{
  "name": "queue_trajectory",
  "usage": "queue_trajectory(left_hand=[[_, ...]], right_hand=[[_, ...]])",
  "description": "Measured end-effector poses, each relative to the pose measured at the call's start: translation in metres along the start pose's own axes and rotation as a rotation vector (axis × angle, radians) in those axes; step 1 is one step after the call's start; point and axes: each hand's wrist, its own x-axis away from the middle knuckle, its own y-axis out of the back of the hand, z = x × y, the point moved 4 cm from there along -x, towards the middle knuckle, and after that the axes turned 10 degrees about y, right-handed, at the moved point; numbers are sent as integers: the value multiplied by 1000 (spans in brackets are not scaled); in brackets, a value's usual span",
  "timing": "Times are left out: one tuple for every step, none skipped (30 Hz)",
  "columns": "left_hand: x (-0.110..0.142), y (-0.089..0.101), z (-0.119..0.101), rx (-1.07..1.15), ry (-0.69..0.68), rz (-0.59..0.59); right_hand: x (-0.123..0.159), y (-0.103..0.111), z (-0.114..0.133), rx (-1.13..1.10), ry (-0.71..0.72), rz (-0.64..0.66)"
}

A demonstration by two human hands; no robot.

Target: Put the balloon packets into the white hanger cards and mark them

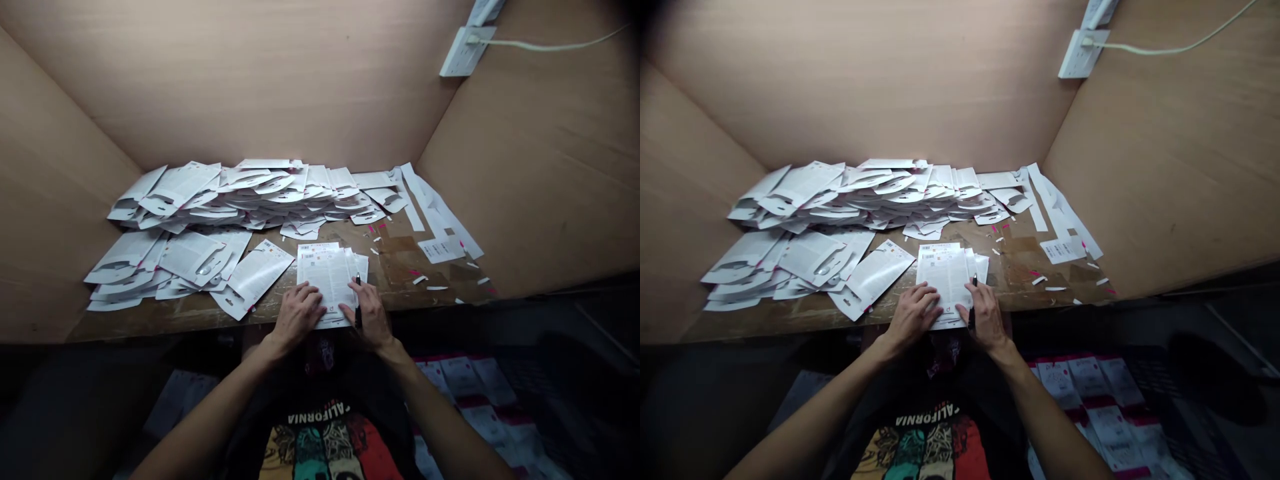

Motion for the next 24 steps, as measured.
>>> queue_trajectory(left_hand=[[-2,1,5,10,46,-21],[-4,2,11,22,108,-44],[-7,3,16,37,174,-64],[-10,3,21,57,231,-78],[-13,2,23,85,266,-82],[-17,1,24,120,281,-79],[-21,0,23,163,289,-76],[-24,-1,20,206,300,-71],[-28,-2,18,242,320,-61],[-31,-3,15,270,344,-45],[-33,-4,12,290,365,-25],[-34,-4,8,302,381,-6],[-35,-3,5,307,388,7],[-35,-1,2,308,386,18],[-34,0,0,311,380,27],[-33,2,-1,311,378,39],[-32,3,-1,307,383,53],[-31,3,-1,305,391,69],[-29,2,1,310,401,82],[-27,0,4,323,408,90],[-26,-2,8,348,413,93],[-25,-4,11,386,417,88],[-25,-6,16,437,421,72],[-25,-5,19,508,422,42]], right_hand=[[2,1,-2,7,-12,-30],[5,3,-4,28,-41,-65],[8,5,-6,54,-83,-95],[11,6,-7,72,-128,-109],[13,6,-6,76,-167,-107],[13,6,-4,65,-198,-92],[11,6,0,45,-220,-71],[9,5,5,14,-237,-52],[6,4,10,-24,-252,-44],[2,4,14,-65,-270,-46],[-1,4,16,-110,-289,-56],[-5,5,17,-157,-311,-75],[-8,5,15,-203,-338,-102],[-11,6,11,-249,-374,-130],[-13,7,5,-301,-423,-157],[-15,6,-2,-361,-481,-182],[-17,5,-9,-431,-544,-205],[-20,3,-15,-510,-608,-227],[-23,-1,-20,-603,-673,-241],[-26,-5,-22,-707,-738,-248],[-29,-10,-23,-810,-797,-249],[-33,-15,-21,-908,-840,-233],[-37,-18,-17,-991,-859,-204],[-42,-18,-11,-1051,-848,-176]])
